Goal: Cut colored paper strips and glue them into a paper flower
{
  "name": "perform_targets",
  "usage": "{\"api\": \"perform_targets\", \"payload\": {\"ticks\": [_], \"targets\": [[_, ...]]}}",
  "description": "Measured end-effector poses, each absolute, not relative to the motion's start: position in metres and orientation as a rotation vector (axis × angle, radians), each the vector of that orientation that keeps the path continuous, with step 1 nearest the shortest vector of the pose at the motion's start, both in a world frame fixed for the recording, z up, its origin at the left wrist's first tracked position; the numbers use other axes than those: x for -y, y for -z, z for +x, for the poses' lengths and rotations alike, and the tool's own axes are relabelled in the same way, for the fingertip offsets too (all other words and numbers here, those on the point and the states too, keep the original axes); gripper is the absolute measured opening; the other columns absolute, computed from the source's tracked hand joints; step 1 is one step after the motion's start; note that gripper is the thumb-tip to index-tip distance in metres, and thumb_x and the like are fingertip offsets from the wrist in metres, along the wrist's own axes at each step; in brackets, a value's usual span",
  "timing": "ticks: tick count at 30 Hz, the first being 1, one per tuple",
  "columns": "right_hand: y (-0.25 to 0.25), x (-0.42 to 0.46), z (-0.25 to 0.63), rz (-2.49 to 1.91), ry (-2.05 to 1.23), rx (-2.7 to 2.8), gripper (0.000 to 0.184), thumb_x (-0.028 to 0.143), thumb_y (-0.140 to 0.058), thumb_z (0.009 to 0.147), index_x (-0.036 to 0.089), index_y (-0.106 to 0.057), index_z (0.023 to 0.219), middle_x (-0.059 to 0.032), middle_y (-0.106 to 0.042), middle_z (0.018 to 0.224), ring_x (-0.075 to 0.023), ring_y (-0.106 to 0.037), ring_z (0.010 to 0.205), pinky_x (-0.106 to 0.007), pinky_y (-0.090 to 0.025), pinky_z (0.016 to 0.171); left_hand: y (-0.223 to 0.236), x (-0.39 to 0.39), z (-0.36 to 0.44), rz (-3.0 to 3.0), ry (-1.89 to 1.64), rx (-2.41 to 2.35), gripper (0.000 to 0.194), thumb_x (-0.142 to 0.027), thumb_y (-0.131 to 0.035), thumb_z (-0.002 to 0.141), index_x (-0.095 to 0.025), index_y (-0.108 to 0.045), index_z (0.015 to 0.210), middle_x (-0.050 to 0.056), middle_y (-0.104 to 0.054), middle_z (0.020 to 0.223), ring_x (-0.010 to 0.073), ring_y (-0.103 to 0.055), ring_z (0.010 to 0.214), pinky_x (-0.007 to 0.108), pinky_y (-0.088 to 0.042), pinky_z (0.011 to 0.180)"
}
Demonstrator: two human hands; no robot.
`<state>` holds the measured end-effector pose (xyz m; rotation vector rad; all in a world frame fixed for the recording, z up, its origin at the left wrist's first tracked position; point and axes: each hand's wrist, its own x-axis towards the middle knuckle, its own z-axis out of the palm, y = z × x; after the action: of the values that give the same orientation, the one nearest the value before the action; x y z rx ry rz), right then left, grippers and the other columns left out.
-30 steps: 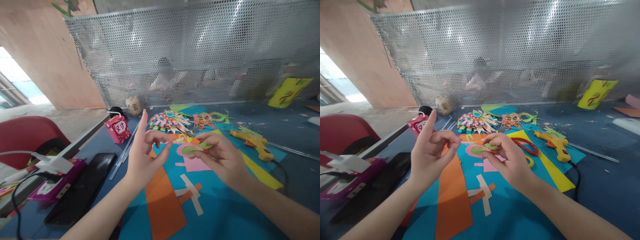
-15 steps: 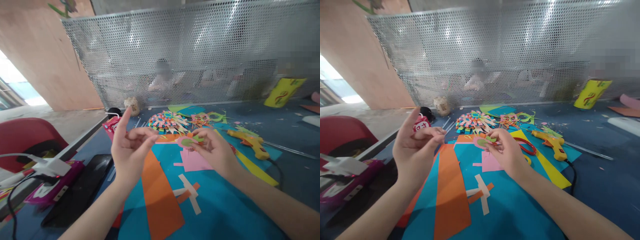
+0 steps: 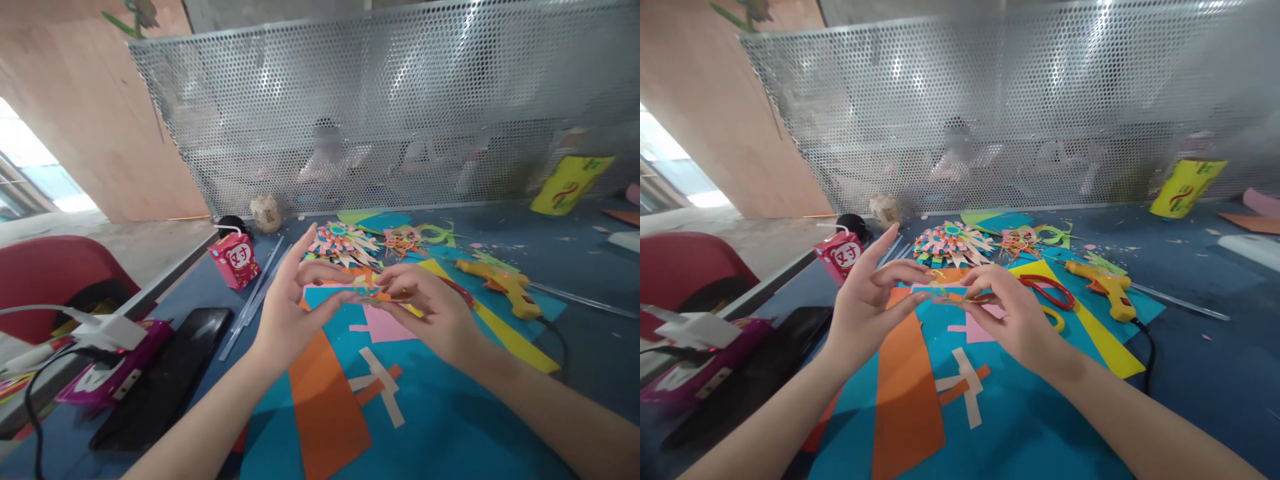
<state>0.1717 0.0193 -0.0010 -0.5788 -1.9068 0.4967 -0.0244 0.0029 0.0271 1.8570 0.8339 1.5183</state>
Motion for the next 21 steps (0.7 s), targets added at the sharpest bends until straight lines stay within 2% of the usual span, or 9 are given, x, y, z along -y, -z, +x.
{"api": "perform_targets", "payload": {"ticks": [7,14,17,21], "targets": [[0.001,-0.020,0.173,-0.543,-0.520,1.894,0.015,0.012,-0.055,0.084,0.024,-0.048,0.087,-0.0024,-0.050,0.097,-0.0138,-0.052,0.098,-0.022,-0.054,0.073,-0.029,-0.001,-0.023,1.895,-1.468,-0.862,0.082,-0.013,-0.068,0.072,-0.015,-0.021,0.139,0.001,-0.068,0.076,0.0177,-0.057,0.095,0.037,-0.040,0.095],[0.000,-0.021,0.173,-0.521,-0.568,1.872,0.014,0.014,-0.055,0.085,0.024,-0.046,0.088,-0.0033,-0.050,0.098,-0.0151,-0.053,0.098,-0.025,-0.055,0.073,-0.031,-0.002,-0.024,1.743,-1.526,-0.901,0.074,-0.014,-0.066,0.073,-0.014,-0.027,0.135,0.000,-0.068,0.071,0.0136,-0.060,0.079,0.028,-0.045,0.079],[0.001,-0.023,0.172,-0.518,-0.563,1.862,0.014,0.013,-0.055,0.085,0.024,-0.046,0.087,-0.0035,-0.050,0.097,-0.0157,-0.052,0.098,-0.027,-0.055,0.075,-0.038,-0.005,-0.030,1.462,-1.602,-0.800,0.065,-0.011,-0.067,0.071,-0.016,-0.039,0.129,-0.003,-0.066,0.067,0.0108,-0.061,0.071,0.024,-0.047,0.072],[0.003,-0.025,0.171,-0.528,-0.511,1.876,0.015,0.010,-0.054,0.084,0.022,-0.045,0.088,-0.0041,-0.050,0.096,-0.0153,-0.054,0.096,-0.028,-0.055,0.076,-0.054,-0.011,-0.041,0.931,-1.732,-0.495,0.036,-0.011,-0.060,0.076,-0.011,-0.055,0.112,-0.003,-0.061,0.065,0.0084,-0.061,0.068,0.017,-0.048,0.058]]}}
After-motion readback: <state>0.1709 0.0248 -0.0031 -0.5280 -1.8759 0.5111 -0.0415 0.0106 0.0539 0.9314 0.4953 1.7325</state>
